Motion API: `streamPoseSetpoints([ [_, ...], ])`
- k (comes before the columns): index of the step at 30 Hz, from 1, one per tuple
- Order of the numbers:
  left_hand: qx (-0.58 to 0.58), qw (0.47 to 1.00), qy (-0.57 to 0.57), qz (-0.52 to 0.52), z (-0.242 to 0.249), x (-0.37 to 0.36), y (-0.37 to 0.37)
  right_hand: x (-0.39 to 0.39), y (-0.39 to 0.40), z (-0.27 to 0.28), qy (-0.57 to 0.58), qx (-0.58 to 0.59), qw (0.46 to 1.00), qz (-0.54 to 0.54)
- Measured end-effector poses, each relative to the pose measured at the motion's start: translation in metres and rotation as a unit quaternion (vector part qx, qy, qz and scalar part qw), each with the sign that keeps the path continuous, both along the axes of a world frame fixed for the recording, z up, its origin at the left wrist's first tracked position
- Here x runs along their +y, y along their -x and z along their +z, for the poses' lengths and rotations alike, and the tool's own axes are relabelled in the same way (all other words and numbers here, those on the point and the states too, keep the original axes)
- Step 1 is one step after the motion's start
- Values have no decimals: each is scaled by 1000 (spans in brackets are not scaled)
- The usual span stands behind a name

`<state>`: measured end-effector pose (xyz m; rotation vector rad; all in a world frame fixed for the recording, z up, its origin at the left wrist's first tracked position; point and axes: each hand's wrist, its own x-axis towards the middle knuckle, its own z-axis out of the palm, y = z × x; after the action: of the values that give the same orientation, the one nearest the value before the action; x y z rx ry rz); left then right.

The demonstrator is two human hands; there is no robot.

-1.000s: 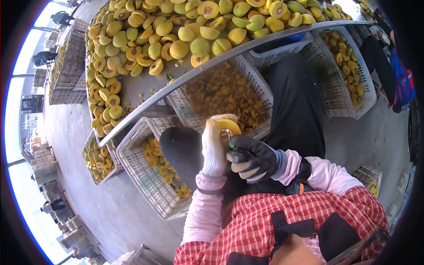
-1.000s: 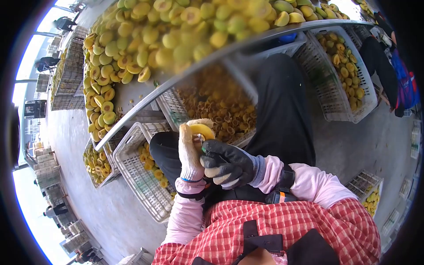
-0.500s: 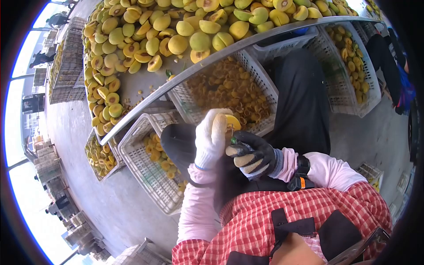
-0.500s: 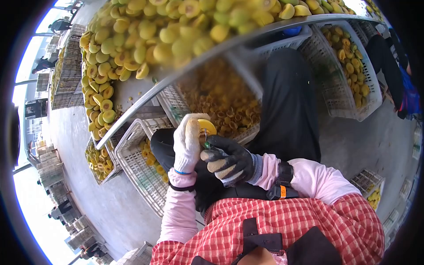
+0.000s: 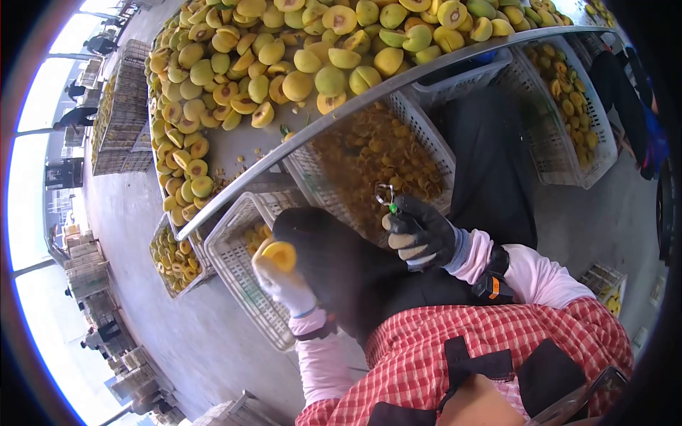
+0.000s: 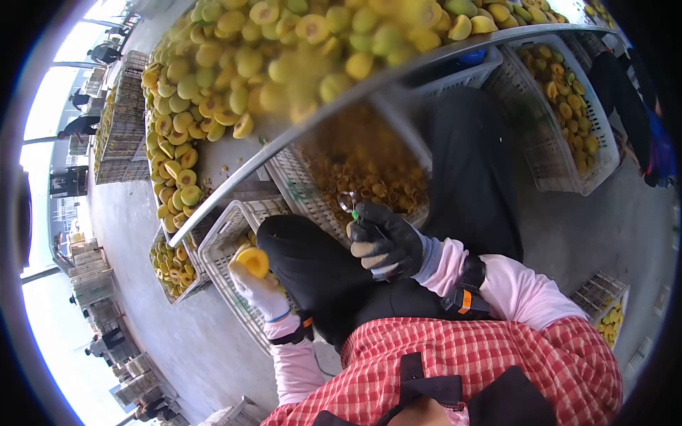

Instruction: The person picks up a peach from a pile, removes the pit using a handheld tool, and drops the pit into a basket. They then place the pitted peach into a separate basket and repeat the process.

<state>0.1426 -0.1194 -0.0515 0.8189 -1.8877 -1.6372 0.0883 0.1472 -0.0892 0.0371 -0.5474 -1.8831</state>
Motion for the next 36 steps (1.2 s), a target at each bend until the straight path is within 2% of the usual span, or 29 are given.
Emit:
streamPoseSetpoints([
  [1,-60,997,39,31,3,-20,-7,2,0,2,-17,0,1000,10],
  [2,-235,922,306,-18,4,-51,-11,2,0,3,-17,-4,1000,15],
  [3,-339,846,411,17,3,-53,-9,1,0,6,-17,-10,1000,19],
  [4,-434,745,504,52,2,-56,-2,-1,2,9,-17,-16,999,21],
  [5,-351,804,480,28,0,-57,4,-1,3,14,-12,-15,1000,25],
  [6,-266,853,449,3,26,-27,31,-4,7,16,-25,10,1000,16],
  [8,-103,923,364,-78,33,-7,85,-6,11,18,-55,58,997,4],
  [9,-150,952,240,-118,50,5,117,-8,10,10,-98,22,995,11],
  [11,-213,948,202,-122,54,1,189,-5,11,1,-145,0,989,23],
  [12,-202,937,266,-105,42,-7,223,-3,12,-1,-168,-14,985,26],
  [13,-250,913,306,-100,17,-26,257,-1,14,-2,-193,-2,981,20],
  [14,-351,860,352,-117,8,-25,280,1,17,-2,-219,10,976,14],
  [16,-359,822,415,-152,14,-6,296,3,22,1,-297,28,954,2],
  [18,-352,853,297,-244,31,9,284,2,27,10,-401,39,915,-8],
  [19,-302,856,349,-232,23,12,273,1,28,19,-413,49,910,-9],
  [20,-194,865,396,-238,29,28,253,2,35,30,-425,62,903,-9],
  [21,-123,887,374,-240,40,49,232,4,42,40,-439,75,895,-10],
  [22,-16,883,400,-247,34,52,214,5,47,51,-400,134,905,-60],
  [23,-51,942,214,-252,33,59,193,5,50,62,-358,192,908,-105],
  [24,-78,958,39,-272,48,74,171,5,53,66,-313,250,904,-148],
  [25,-52,955,-68,-283,44,80,153,8,59,62,-294,261,913,-110],
  [26,-23,941,-172,-291,41,85,138,0,53,46,-403,303,847,-169],
  [27,-38,941,-209,-263,43,96,128,-12,44,16,-503,340,762,-225],
  [28,-52,939,-245,-235,46,106,120,-16,42,7,-535,276,769,-215],
  [29,-67,942,-224,-239,40,105,112,-19,39,-1,-563,209,772,-208],
  [32,-136,950,-197,-202,35,110,94,-11,33,54,-605,288,729,-139],
  [33,-103,948,-228,-197,31,112,89,-11,35,62,-622,436,627,-173],
  [35,-37,940,-286,-185,18,114,79,-21,23,54,-668,513,468,-269],
  [36,-32,943,-274,-184,12,113,76,-24,20,54,-678,544,382,-314],
])
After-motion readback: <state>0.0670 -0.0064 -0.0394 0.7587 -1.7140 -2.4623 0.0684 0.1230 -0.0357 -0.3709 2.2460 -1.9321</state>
